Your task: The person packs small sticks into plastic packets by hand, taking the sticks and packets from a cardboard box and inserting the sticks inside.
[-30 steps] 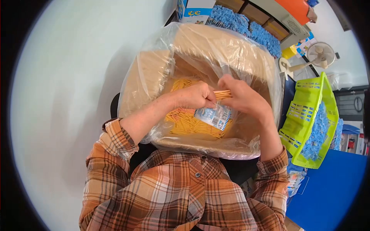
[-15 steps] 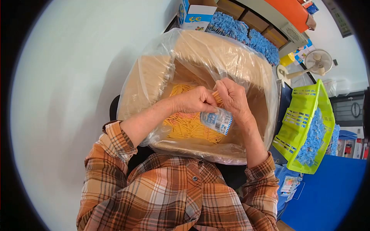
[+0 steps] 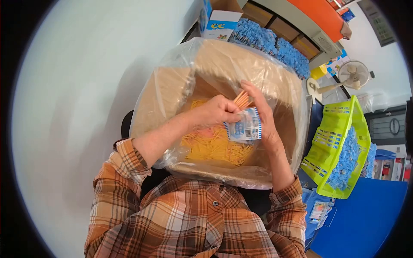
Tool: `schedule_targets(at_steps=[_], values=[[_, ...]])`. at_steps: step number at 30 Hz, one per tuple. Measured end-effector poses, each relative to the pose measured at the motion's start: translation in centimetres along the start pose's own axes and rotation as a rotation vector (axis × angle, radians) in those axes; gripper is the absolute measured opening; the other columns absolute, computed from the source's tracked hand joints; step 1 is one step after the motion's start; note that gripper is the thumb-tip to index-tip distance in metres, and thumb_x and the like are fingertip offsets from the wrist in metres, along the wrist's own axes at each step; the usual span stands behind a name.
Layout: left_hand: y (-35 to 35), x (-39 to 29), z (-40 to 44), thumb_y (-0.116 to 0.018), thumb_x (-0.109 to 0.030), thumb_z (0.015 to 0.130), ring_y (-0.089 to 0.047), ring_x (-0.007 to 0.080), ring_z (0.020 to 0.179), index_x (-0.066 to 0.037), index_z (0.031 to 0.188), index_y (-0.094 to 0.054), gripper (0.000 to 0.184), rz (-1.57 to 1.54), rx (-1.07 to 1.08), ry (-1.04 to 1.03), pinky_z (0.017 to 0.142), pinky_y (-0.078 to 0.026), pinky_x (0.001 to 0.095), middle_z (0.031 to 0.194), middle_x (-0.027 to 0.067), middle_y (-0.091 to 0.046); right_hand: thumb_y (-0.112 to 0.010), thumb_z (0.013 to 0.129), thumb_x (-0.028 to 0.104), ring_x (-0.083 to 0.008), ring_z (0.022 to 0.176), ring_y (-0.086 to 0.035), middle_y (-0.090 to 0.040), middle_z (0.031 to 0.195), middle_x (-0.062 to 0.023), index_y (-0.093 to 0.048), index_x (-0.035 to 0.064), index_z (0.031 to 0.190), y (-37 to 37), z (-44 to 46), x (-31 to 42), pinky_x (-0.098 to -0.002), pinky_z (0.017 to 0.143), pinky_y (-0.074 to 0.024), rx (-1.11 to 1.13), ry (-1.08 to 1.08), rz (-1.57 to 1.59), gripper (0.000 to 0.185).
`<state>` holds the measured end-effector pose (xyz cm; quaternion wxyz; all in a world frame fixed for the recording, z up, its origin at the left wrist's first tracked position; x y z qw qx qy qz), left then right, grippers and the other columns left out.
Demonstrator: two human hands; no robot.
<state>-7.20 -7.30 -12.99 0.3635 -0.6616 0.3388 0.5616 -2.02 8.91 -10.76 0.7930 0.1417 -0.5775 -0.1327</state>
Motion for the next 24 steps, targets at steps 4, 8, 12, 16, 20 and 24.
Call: schedule_targets(at_steps=[4,8,12,16,20,24], values=[[0.0,1.0,0.6,-0.065,-0.014,0.088,-0.058,0.0071,0.076,0.004,0.097,-0.069,0.021,-0.116,0.082,0.053,0.069,-0.049,0.0251,0.084,0.0018,-0.067,-0.073,0.070,0.013,-0.0316,0.138,-0.031,-0.037,0.145,-0.0202,-0.034,0.0004,0.143,2.5,-0.6,1.1,-0.0377,0.114,-0.0240,0.300,0.090,-0.041,0.083],[0.0,1.7,0.8,-0.064,-0.011,0.088,-0.061,0.0098,0.081,0.005,0.097,-0.068,0.018,-0.138,0.064,0.115,0.075,-0.050,0.0269,0.089,0.0027,-0.067,-0.073,0.065,0.015,-0.0370,0.137,-0.030,-0.030,0.147,-0.0234,-0.028,-0.0012,0.143,2.7,-0.3,3.3,-0.0410,0.114,-0.0263,0.275,0.178,-0.334,0.092],[0.4,3.0,1.0,-0.068,-0.016,0.088,-0.062,0.0140,0.088,0.005,0.102,-0.066,0.025,-0.395,0.057,0.093,0.083,-0.049,0.0296,0.097,0.0051,-0.067,-0.071,0.067,0.016,-0.0388,0.131,-0.038,-0.036,0.140,-0.0254,-0.033,-0.0018,0.138,1.6,-0.8,3.9,-0.0397,0.109,-0.0339,0.083,0.268,-0.517,0.083],[0.2,1.7,0.4,-0.070,-0.020,0.086,-0.062,0.0166,0.092,0.005,0.104,-0.065,0.031,-0.488,0.078,0.073,0.086,-0.048,0.0321,0.100,0.0067,-0.067,-0.070,0.074,0.020,-0.0377,0.129,-0.040,-0.035,0.142,-0.0233,-0.036,0.0011,0.139,-0.9,-0.5,2.1,-0.0388,0.107,-0.0353,0.092,0.192,-0.579,0.076],[0.3,1.4,0.3,-0.071,-0.021,0.085,-0.063,0.0168,0.093,0.005,0.101,-0.066,0.031,-0.501,0.093,0.021,0.087,-0.048,0.0333,0.099,0.0068,-0.068,-0.068,0.075,0.018,-0.0354,0.125,-0.044,-0.037,0.141,-0.0212,-0.040,0.0031,0.137,-1.0,0.0,1.2,-0.0366,0.104,-0.0390,0.146,0.198,-0.497,0.070],[0.0,0.9,0.3,-0.072,-0.020,0.084,-0.063,0.0167,0.092,0.004,0.098,-0.068,0.028,-0.401,0.114,0.027,0.086,-0.048,0.0327,0.095,0.0062,-0.068,-0.070,0.072,0.012,-0.0372,0.129,-0.041,-0.033,0.145,-0.0205,-0.034,0.0040,0.142,0.0,0.0,3.4,-0.0383,0.104,-0.0392,0.126,0.345,-0.459,0.079]])
Point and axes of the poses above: each hand's wrist, its own z-axis towards the middle knuckle, its own y-axis out of the back of the hand, x = y × z, the point moved 2 cm from there along z, towards the middle knuckle
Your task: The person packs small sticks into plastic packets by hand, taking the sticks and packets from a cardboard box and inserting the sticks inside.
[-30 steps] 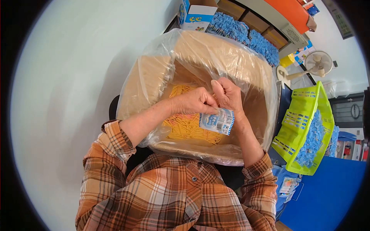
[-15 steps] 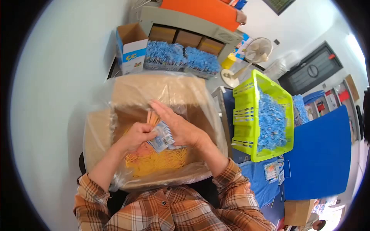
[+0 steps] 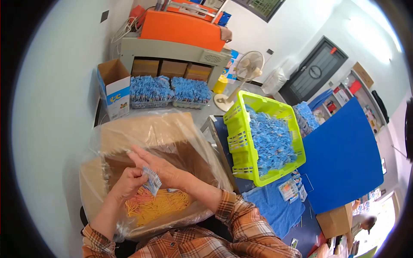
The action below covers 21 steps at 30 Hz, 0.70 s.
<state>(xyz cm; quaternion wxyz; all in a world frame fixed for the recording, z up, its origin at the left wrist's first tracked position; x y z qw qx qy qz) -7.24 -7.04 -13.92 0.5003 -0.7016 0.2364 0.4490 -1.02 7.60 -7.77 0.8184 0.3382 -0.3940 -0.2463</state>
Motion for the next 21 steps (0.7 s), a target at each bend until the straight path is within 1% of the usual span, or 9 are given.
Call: schedule_targets(at_steps=[1,2,5,8,11,14,17,18,21], values=[[-0.1,-0.2,0.0,-0.073,-0.019,0.084,-0.063,0.0162,0.091,0.004,0.098,-0.068,0.027,-0.007,-0.001,0.007,0.085,-0.049,0.0321,0.095,0.0058,-0.068,-0.071,0.071,0.010,-0.0375,0.129,-0.041,-0.033,0.145,-0.0205,-0.032,0.0043,0.143,0.2,-0.1,0.2,-0.0386,0.104,-0.0391,-0.026,0.032,-0.010,0.082],[-0.1,-0.3,-0.1,-0.073,-0.018,0.084,-0.063,0.0158,0.090,0.004,0.098,-0.068,0.027,-0.014,-0.001,0.018,0.084,-0.049,0.0316,0.094,0.0054,-0.069,-0.074,0.065,0.007,-0.0389,0.130,-0.039,-0.032,0.146,-0.0211,-0.028,0.0057,0.145,-0.2,-0.2,-0.3,-0.0391,0.104,-0.0389,0.028,-0.018,0.043,0.093],[0.0,0.2,0.0,-0.071,-0.015,0.085,-0.063,0.0146,0.088,0.004,0.097,-0.068,0.023,-0.039,0.009,-0.028,0.081,-0.050,0.0298,0.094,0.0058,-0.069,-0.076,0.061,0.004,-0.0400,0.130,-0.038,-0.029,0.146,-0.0221,-0.026,0.0061,0.145,0.4,-0.7,-0.5,-0.0391,0.105,-0.0382,0.211,-0.035,0.027,0.098],[-0.6,0.3,-0.2,-0.069,-0.012,0.086,-0.063,0.0131,0.085,0.004,0.096,-0.068,0.019,-0.027,0.009,-0.064,0.078,-0.050,0.0285,0.093,0.0053,-0.069,-0.081,0.053,0.007,-0.0384,0.129,-0.039,-0.034,0.143,-0.0217,-0.029,0.0024,0.141,-0.2,-0.9,0.1,-0.0377,0.104,-0.0388,0.176,-0.071,0.076,0.103],[-0.6,0.4,-0.3,-0.069,-0.009,0.085,-0.062,0.0114,0.080,0.004,0.091,-0.069,0.014,0.068,-0.011,-0.051,0.074,-0.050,0.0270,0.088,0.0037,-0.068,-0.074,0.063,-0.001,-0.0351,0.129,-0.042,-0.036,0.141,-0.0181,-0.038,0.0061,0.138,0.9,-1.2,0.6,-0.0354,0.103,-0.0389,0.132,-0.130,0.446,0.084],[-1.3,-0.5,-0.4,-0.069,-0.006,0.083,-0.059,0.0090,0.075,0.003,0.083,-0.069,0.009,0.289,-0.021,-0.084,0.069,-0.049,0.0257,0.081,0.0019,-0.066,-0.072,0.074,0.014,-0.0325,0.117,-0.051,-0.052,0.121,-0.0175,-0.050,0.0028,0.122,1.4,-2.1,-1.2,-0.0351,0.095,-0.0431,-0.020,-0.111,0.643,0.054],[-1.3,0.2,0.0,-0.070,-0.004,0.082,-0.058,0.0086,0.071,0.003,0.079,-0.069,0.008,0.595,0.013,-0.123,0.065,-0.048,0.0255,0.076,0.0008,-0.065,-0.061,0.086,0.028,-0.0300,0.099,-0.060,-0.061,0.101,-0.0173,-0.055,0.0040,0.111,1.5,-2.5,-1.6,-0.0374,0.083,-0.0477,-0.125,-0.497,0.378,0.035],[-1.3,0.8,0.2,-0.070,-0.003,0.081,-0.058,0.0088,0.071,0.003,0.078,-0.068,0.008,0.706,0.031,-0.129,0.064,-0.048,0.0257,0.075,0.0006,-0.064,-0.053,0.091,0.039,-0.0333,0.076,-0.065,-0.065,0.080,-0.0168,-0.054,0.0050,0.102,1.0,-2.7,-0.5,-0.0402,0.069,-0.0501,-0.070,-0.631,0.117,0.036],[-1.4,2.3,0.8,-0.070,0.000,0.079,-0.057,0.0097,0.069,0.004,0.080,-0.067,0.005,0.587,-0.017,-0.254,0.062,-0.047,0.0263,0.073,0.0028,-0.064,-0.057,0.089,0.044,-0.0392,0.063,-0.062,-0.063,0.067,-0.0169,-0.052,0.0045,0.084,-1.8,-2.7,0.5,-0.0456,0.059,-0.0479,-0.067,-0.634,-0.261,0.040]])
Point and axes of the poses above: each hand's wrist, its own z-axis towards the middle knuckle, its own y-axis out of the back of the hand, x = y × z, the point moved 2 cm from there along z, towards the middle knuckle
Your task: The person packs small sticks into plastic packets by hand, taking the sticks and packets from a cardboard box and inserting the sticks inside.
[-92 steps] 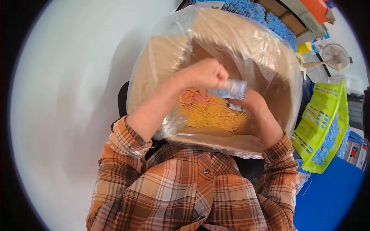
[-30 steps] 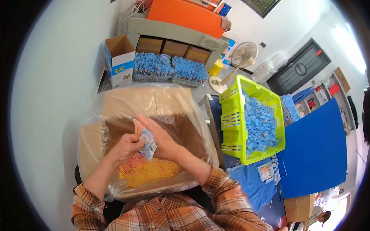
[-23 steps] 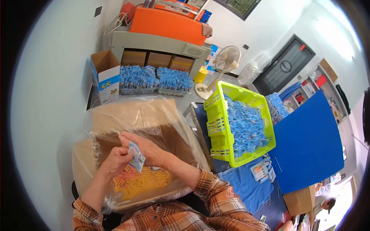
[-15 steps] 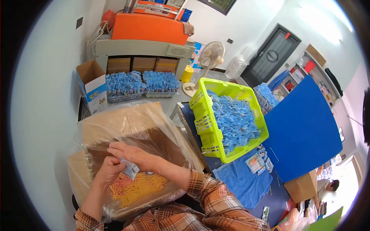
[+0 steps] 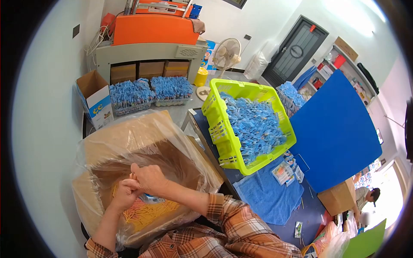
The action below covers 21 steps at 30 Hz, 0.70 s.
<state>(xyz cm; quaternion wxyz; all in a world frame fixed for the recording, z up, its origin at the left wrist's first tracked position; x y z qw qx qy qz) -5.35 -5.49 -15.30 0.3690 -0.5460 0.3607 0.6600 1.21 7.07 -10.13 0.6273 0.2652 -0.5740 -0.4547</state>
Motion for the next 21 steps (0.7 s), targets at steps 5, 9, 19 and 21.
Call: schedule_targets(at_steps=[5,9,19,21], values=[[0.3,-0.7,-0.1,-0.070,0.000,0.080,-0.058,0.0123,0.066,0.004,0.082,-0.067,0.005,0.340,-0.039,-0.199,0.062,-0.047,0.0279,0.071,0.0099,-0.065,-0.063,0.086,0.039,-0.0390,0.060,-0.061,-0.061,0.064,-0.0184,-0.051,0.0035,0.077,-1.7,0.5,-0.8,-0.0457,0.053,-0.0454,-0.148,0.002,0.270,0.039],[-0.5,-1.4,0.0,-0.069,-0.001,0.081,-0.060,0.0143,0.066,0.003,0.084,-0.068,0.005,0.219,-0.064,-0.134,0.064,-0.048,0.0286,0.071,0.0107,-0.065,-0.067,0.085,0.027,-0.0387,0.058,-0.058,-0.058,0.062,-0.0186,-0.053,0.0035,0.078,-2.1,0.0,-1.2,-0.0403,0.052,-0.0463,-0.246,-0.010,0.422,0.028],[-1.1,-0.8,-0.5,-0.064,-0.004,0.085,-0.062,0.0129,0.073,0.002,0.086,-0.069,0.007,0.170,0.060,-0.099,0.065,-0.048,0.0267,0.078,0.0072,-0.067,-0.067,0.084,0.013,-0.0079,0.066,-0.054,-0.055,0.065,-0.0083,-0.059,0.0005,0.080,2.1,-2.0,-6.8,-0.0285,0.059,-0.0463,0.046,-0.215,0.529,0.016],[-0.6,-1.3,-0.2,-0.062,-0.005,0.088,-0.060,0.0087,0.073,0.002,0.087,-0.069,0.010,0.182,0.043,-0.008,0.065,-0.048,0.0256,0.078,0.0041,-0.066,-0.065,0.083,0.013,-0.0178,0.065,-0.059,-0.057,0.066,-0.0131,-0.059,-0.0006,0.079,2.2,-3.3,-8.2,-0.0329,0.060,-0.0474,0.222,-0.148,0.321,0.015]])
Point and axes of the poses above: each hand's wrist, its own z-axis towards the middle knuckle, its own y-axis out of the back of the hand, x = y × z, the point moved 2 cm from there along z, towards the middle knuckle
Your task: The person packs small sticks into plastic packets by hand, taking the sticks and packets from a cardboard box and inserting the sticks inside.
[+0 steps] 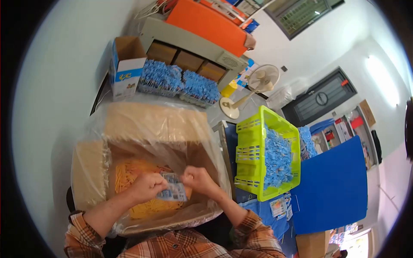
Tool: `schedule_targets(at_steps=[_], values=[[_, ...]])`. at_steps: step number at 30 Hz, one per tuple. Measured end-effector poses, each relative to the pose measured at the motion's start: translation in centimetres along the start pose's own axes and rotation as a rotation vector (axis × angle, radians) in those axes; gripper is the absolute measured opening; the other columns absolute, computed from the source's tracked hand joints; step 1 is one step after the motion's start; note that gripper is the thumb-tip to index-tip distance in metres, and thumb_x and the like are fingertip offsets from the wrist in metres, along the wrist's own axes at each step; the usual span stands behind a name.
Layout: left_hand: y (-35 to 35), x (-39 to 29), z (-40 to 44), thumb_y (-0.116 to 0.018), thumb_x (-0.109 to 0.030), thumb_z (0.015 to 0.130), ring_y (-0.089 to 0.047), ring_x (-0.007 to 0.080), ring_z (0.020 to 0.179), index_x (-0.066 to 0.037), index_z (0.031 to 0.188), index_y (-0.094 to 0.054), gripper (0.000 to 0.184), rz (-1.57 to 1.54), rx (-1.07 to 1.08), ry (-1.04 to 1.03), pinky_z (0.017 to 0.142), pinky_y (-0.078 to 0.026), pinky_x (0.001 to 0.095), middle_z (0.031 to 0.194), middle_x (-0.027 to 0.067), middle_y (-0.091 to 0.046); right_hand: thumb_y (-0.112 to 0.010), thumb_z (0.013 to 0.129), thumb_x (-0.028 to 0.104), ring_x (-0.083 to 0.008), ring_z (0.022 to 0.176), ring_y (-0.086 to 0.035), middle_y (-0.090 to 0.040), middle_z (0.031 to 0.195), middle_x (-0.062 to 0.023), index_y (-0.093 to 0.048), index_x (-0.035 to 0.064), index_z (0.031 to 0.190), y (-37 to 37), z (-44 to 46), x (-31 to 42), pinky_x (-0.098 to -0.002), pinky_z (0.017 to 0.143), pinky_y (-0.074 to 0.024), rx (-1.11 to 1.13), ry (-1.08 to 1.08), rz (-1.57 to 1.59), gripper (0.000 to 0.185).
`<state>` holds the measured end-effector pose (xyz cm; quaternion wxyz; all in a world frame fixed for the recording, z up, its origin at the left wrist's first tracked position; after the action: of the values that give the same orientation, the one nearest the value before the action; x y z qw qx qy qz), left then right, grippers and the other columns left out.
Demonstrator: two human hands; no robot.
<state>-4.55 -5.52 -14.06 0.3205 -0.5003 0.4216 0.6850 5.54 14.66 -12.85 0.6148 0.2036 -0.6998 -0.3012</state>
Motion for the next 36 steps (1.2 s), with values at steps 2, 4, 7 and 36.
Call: schedule_targets(at_steps=[2,4,7,36], values=[[0.1,0.1,0.2,-0.060,-0.006,0.090,-0.058,0.0064,0.074,0.003,0.089,-0.067,0.011,-0.173,-0.021,0.089,0.064,-0.047,0.0251,0.079,0.0011,-0.065,-0.063,0.083,0.015,-0.0318,0.068,-0.065,-0.060,0.068,-0.0187,-0.057,-0.0025,0.077,-1.4,-2.2,-1.2,-0.0395,0.060,-0.0478,0.170,0.075,-0.051,0.019],[-0.1,0.5,0.3,-0.058,-0.009,0.092,-0.055,0.0045,0.071,0.001,0.093,-0.065,0.012,-0.365,-0.056,0.098,0.062,-0.046,0.0234,0.076,-0.0021,-0.062,-0.062,0.082,0.018,-0.0384,0.069,-0.062,-0.060,0.069,-0.0209,-0.059,-0.0018,0.078,-2.5,-3.4,-1.0,-0.0419,0.061,-0.0479,0.365,0.028,-0.153,0.021],[0.2,0.5,0.4,-0.058,-0.012,0.093,-0.053,0.0036,0.066,0.000,0.092,-0.064,0.013,-0.337,-0.172,0.069,0.057,-0.044,0.0215,0.073,-0.0034,-0.059,-0.060,0.082,0.025,-0.0410,0.067,-0.061,-0.060,0.067,-0.0216,-0.060,-0.0002,0.079,-3.6,-4.6,-1.2,-0.0442,0.061,-0.0490,0.501,0.002,-0.202,0.025],[0.6,0.8,0.7,-0.057,-0.013,0.095,-0.057,0.0025,0.078,-0.001,0.096,-0.062,0.013,-0.461,0.011,0.187,0.071,-0.048,0.0217,0.084,-0.0019,-0.064,-0.074,0.082,0.018,-0.0051,0.061,-0.045,-0.054,0.061,-0.0010,-0.060,-0.0014,0.075,0.4,-1.7,2.3,-0.0257,0.052,-0.0395,0.050,-0.132,0.347,0.026]])
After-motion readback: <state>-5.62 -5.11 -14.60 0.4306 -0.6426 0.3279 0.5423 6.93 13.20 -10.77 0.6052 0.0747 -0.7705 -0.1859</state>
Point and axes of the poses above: each hand's wrist, its own z-axis towards the middle knuckle, its own y-axis out of the back of the hand, x = y × z, the point moved 2 cm from there along z, towards the middle knuckle
